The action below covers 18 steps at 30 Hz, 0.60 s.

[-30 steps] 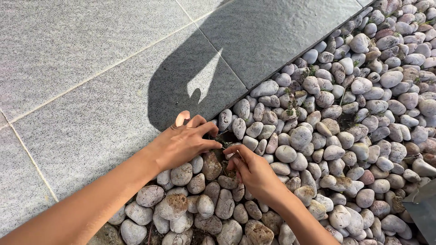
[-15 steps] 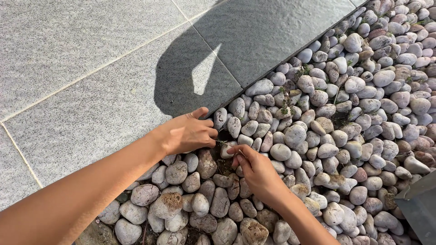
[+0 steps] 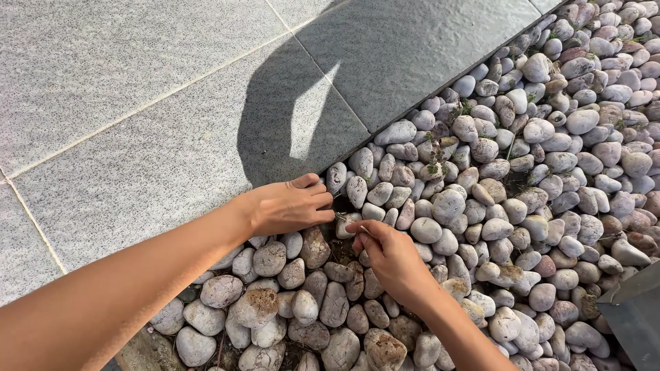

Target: Picking out weeds growing between decorative white stones.

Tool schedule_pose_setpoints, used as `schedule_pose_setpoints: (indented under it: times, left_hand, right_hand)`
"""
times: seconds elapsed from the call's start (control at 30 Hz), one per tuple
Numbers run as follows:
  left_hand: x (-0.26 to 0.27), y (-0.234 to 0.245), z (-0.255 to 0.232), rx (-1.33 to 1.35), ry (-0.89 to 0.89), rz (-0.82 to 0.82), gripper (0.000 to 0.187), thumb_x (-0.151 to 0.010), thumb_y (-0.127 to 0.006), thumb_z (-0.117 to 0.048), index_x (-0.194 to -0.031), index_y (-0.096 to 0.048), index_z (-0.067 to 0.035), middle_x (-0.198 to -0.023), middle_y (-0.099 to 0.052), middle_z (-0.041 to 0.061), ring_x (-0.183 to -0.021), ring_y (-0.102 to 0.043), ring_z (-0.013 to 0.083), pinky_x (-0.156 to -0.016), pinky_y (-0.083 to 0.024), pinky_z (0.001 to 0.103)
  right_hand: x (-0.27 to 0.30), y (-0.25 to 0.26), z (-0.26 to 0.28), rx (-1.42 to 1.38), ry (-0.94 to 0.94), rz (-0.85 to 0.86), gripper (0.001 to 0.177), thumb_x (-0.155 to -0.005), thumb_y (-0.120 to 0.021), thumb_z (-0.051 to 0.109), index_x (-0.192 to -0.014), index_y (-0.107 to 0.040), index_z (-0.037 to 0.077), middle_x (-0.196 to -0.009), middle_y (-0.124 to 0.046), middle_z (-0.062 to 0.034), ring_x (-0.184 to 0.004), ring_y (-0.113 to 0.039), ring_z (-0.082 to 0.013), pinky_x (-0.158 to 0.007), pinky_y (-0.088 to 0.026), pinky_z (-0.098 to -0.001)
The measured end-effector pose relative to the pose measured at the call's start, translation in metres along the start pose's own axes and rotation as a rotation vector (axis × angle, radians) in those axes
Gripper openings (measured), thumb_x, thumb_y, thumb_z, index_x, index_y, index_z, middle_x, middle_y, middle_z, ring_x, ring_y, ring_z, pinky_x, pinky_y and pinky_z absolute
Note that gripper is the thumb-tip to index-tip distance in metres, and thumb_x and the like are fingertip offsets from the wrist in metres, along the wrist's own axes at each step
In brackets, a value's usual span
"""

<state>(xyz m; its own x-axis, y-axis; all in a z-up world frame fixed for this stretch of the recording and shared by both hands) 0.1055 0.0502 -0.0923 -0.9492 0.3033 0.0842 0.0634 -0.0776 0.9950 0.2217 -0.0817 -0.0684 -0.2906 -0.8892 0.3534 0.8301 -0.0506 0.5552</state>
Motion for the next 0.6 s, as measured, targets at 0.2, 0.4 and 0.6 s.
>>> schedule_pose_setpoints:
  times: [0.2,0.4,0.6]
  left_hand:
    - [0.001,0.003,-0.001,-0.008,0.054,-0.056,0.021,-0.092,-0.053,-0.011,-0.111,-0.058,-0.015,-0.101,-0.056,0.002,-0.11,-0.056,0.0173,-0.11,-0.034,0.04]
    - [0.006,0.008,-0.001,0.036,0.093,-0.166,0.021,-0.091,-0.055,-0.014,-0.11,-0.061,-0.013,-0.103,-0.059,0.002,-0.108,-0.058,0.0172,-0.108,-0.035,0.039]
    - [0.01,0.014,0.009,0.302,0.14,-0.086,0.018,-0.09,-0.055,-0.01,-0.106,-0.061,-0.017,-0.097,-0.061,-0.001,-0.11,-0.059,0.0166,-0.107,-0.035,0.041]
  right_hand:
    - [-0.012,-0.002,0.022,0.034,-0.027,-0.021,0.034,-0.087,-0.072,0.025,-0.119,-0.074,0.012,-0.095,-0.076,-0.0044,-0.072,-0.072,-0.0165,-0.069,-0.057,-0.0321]
    - [-0.032,-0.011,0.027,0.041,0.031,-0.133,0.041,-0.075,-0.086,0.03,-0.106,-0.078,0.005,-0.082,-0.077,-0.006,-0.065,-0.069,-0.0141,-0.062,-0.057,-0.0315]
    - [-0.033,-0.027,0.02,-0.057,-0.061,-0.24,0.03,-0.079,-0.083,0.026,-0.098,-0.08,0.003,-0.082,-0.08,-0.0076,-0.071,-0.075,-0.011,-0.066,-0.059,-0.0294]
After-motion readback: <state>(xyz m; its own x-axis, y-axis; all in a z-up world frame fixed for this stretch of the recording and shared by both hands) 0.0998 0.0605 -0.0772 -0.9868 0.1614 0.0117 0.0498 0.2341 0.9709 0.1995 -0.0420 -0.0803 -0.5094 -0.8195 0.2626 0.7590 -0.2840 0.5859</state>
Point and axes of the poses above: each hand's wrist, its own x-axis away from the middle knuckle, its own y-axis out of the back of the hand, z = x × y, the point moved 6 cm from there along -x, towards the middle knuckle
